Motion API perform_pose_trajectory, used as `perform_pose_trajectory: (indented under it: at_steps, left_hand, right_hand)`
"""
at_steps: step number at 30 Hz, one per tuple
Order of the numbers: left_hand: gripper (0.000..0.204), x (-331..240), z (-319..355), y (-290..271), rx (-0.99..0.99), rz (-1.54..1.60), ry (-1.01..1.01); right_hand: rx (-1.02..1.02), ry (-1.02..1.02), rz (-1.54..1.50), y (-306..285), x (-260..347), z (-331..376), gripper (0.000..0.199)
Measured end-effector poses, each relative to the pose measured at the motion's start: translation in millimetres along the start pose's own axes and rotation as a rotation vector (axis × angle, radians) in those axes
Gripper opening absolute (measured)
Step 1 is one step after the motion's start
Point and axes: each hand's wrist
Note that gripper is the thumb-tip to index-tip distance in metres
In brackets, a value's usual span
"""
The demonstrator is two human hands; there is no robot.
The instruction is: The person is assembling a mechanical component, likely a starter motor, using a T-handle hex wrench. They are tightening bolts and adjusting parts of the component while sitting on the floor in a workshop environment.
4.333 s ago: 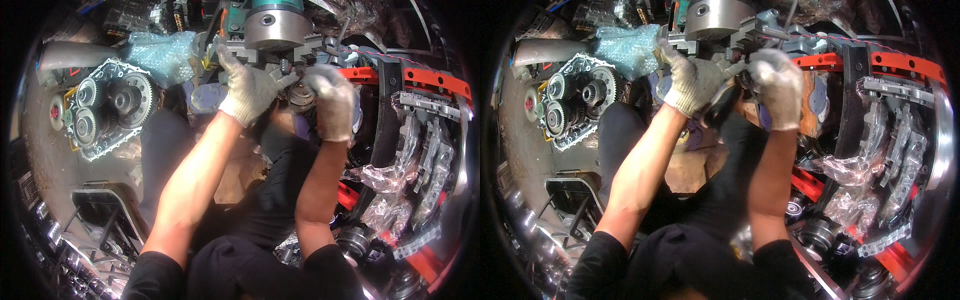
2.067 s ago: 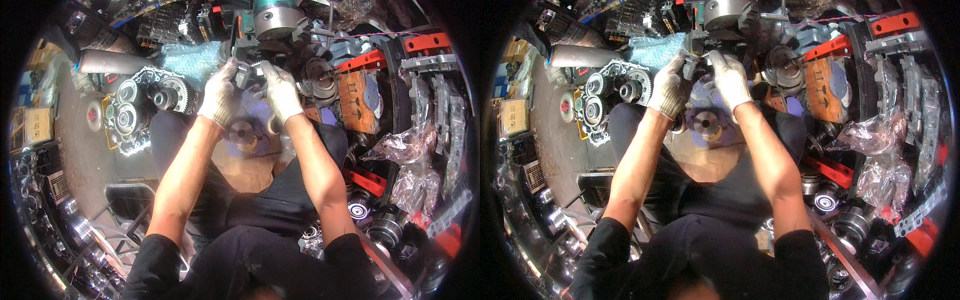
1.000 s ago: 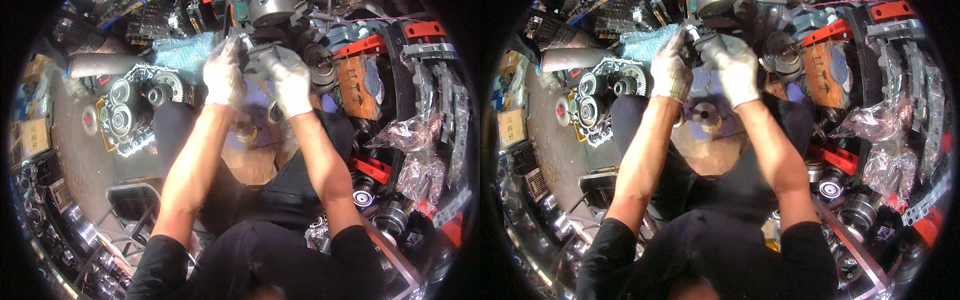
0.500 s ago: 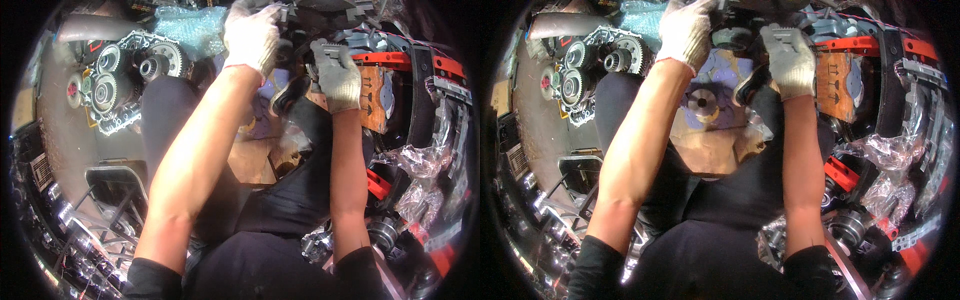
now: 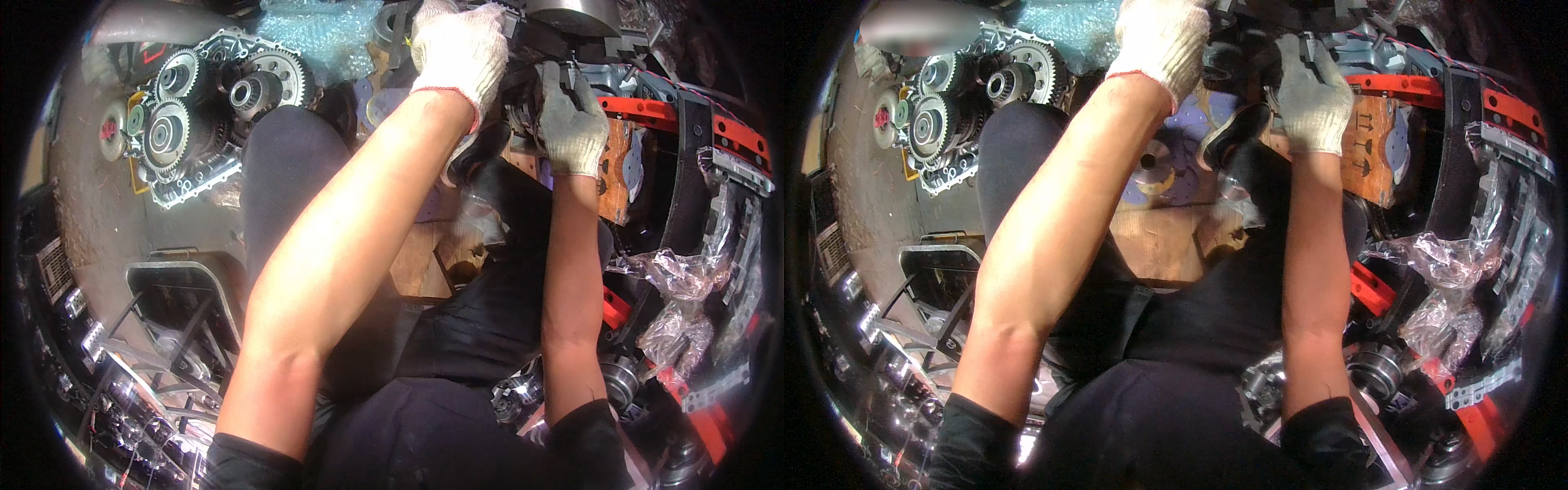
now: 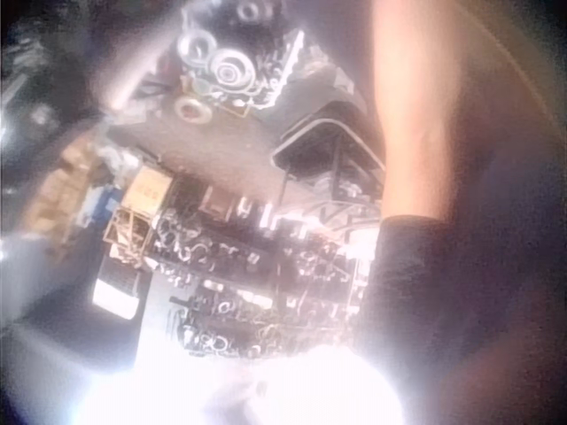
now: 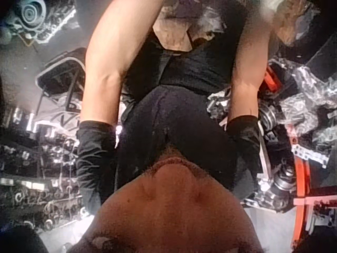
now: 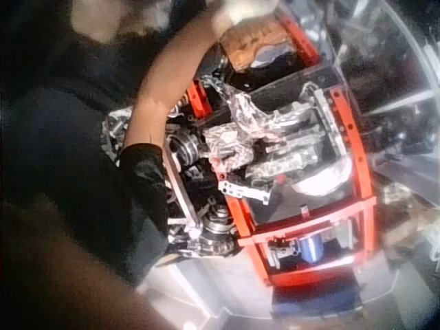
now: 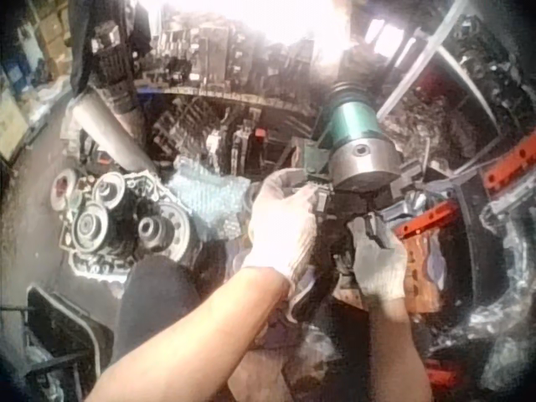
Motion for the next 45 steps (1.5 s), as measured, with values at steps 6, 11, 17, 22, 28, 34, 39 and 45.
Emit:
perform_pose_trajectory:
  at_steps: [6,11,17,22,28,34,39,45]
  left_hand:
    - [0.032,-6,8,1,-0.006,-0.009,-0.012]
    - [0.034,-5,13,-3,-0.013,-0.08,0.056]
    - [0.034,-4,5,-3,0.015,-0.019,0.024]
    - [0.031,2,7,-8,-0.066,-0.598,0.188]
    - [0.034,11,-4,-14,-0.229,-1.484,0.484]
    - [0.034,5,3,-12,-0.247,-1.163,0.395]
    - [0.033,-8,13,-10,-0.237,-0.89,0.305]
    - [0.033,-16,22,-14,-0.218,-0.662,0.215]
  right_hand:
    - [0.037,-0.324,0.536,4,-7,1,0.029]
    - [0.123,-0.634,1.156,-1,-15,-3,0.02]
    - [0.285,-0.917,1.426,-16,-8,-14,0.033]
    - [0.382,-1.086,1.822,-14,4,-5,0.051]
    - [0.395,-0.992,1.804,-12,8,-3,0.055]
    - [0.403,-1.033,1.719,-14,7,-6,0.057]
    - [0.472,-0.992,1.704,-12,15,-6,0.055]
    - [0.429,-1.011,1.661,-17,9,-10,0.052]
Point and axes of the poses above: each hand's wrist, its own z-axis away from the middle knuckle, its own y-axis out of the palm, x = y × z, and after that the axes turned 13 degrees about -y, right-handed
